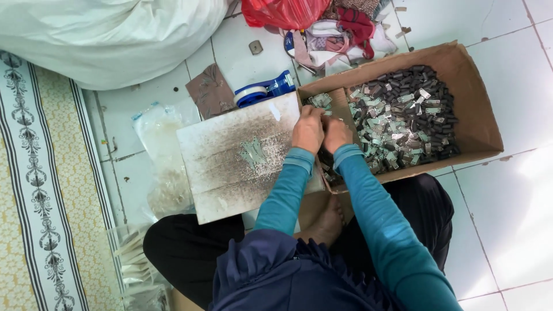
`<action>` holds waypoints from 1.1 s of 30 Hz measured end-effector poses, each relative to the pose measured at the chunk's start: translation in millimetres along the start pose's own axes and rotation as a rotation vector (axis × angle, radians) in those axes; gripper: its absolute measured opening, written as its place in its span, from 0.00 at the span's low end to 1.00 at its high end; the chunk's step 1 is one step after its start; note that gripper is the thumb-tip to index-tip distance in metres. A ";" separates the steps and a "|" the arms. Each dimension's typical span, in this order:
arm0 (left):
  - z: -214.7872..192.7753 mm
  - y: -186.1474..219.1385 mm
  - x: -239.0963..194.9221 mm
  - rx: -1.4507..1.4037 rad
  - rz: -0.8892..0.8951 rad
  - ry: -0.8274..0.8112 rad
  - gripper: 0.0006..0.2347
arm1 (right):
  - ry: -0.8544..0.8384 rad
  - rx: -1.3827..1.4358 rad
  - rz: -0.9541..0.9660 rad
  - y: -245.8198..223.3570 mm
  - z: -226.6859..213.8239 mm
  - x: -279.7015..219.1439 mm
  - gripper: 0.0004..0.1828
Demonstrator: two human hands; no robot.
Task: Sorting and packaging small metal pieces into plastic bags while sitting on the floor.
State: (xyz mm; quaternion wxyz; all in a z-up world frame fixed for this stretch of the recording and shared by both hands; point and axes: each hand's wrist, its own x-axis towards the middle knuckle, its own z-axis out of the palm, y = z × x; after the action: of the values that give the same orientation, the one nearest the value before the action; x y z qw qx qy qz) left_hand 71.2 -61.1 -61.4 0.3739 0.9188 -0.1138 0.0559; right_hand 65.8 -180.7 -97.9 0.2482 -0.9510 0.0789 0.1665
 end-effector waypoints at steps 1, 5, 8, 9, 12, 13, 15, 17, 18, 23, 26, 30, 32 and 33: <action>0.6 -2.3 2.9 0.002 0.003 -0.006 0.09 | 0.000 0.005 0.005 -4.4 -0.5 0.0 0.21; -2.0 -10.0 10.9 -0.105 -0.058 0.038 0.08 | 0.042 -0.128 -0.113 -15.7 -1.2 3.0 0.20; -7.9 -11.0 13.6 -0.172 -0.083 0.058 0.08 | 0.035 -0.136 -0.116 -17.8 -3.3 5.3 0.16; -10.3 -11.2 13.6 -0.225 -0.086 0.064 0.08 | 0.010 -0.132 -0.101 -18.5 -3.7 5.4 0.14; -16.8 -7.5 16.1 -0.273 -0.096 0.066 0.09 | 0.017 -0.075 -0.047 3.7 13.5 18.6 0.12; -20.2 -3.6 15.2 -0.273 -0.094 0.062 0.09 | 0.018 -0.073 -0.042 -6.7 -6.5 6.9 0.12; -28.1 4.7 13.2 -0.327 -0.115 0.076 0.08 | -0.084 0.011 0.070 -28.3 -47.2 -17.0 0.17; -30.0 6.3 12.4 -0.360 -0.131 0.072 0.08 | -0.055 0.055 0.084 -11.1 -39.3 -15.0 0.17; -30.8 7.5 12.6 -0.396 -0.145 0.070 0.09 | -0.023 0.098 0.096 -2.3 -35.9 -13.7 0.18; -28.9 6.6 11.8 -0.383 -0.148 0.073 0.09 | 0.104 0.264 0.140 26.0 -27.4 -15.0 0.13; -21.1 -2.4 11.5 -0.350 -0.132 0.069 0.08 | 0.164 0.457 0.086 32.7 -22.1 -14.0 0.11; -16.9 -7.5 9.3 -0.321 -0.119 0.049 0.07 | 0.205 0.860 -0.048 20.8 -34.0 -31.2 0.09; -17.9 -8.5 9.7 -0.293 -0.126 0.034 0.09 | 0.159 0.926 -0.071 7.3 -46.9 -43.1 0.09; -18.3 -9.1 9.4 -0.264 -0.134 0.016 0.11 | 0.112 0.994 -0.090 0.7 -53.0 -49.4 0.09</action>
State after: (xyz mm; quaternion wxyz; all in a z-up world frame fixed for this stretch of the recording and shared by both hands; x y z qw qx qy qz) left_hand 82.3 -43.6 -52.7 0.4953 0.8667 -0.0556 0.0226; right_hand 34.3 -204.4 -37.1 0.6734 -0.7278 0.1207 0.0467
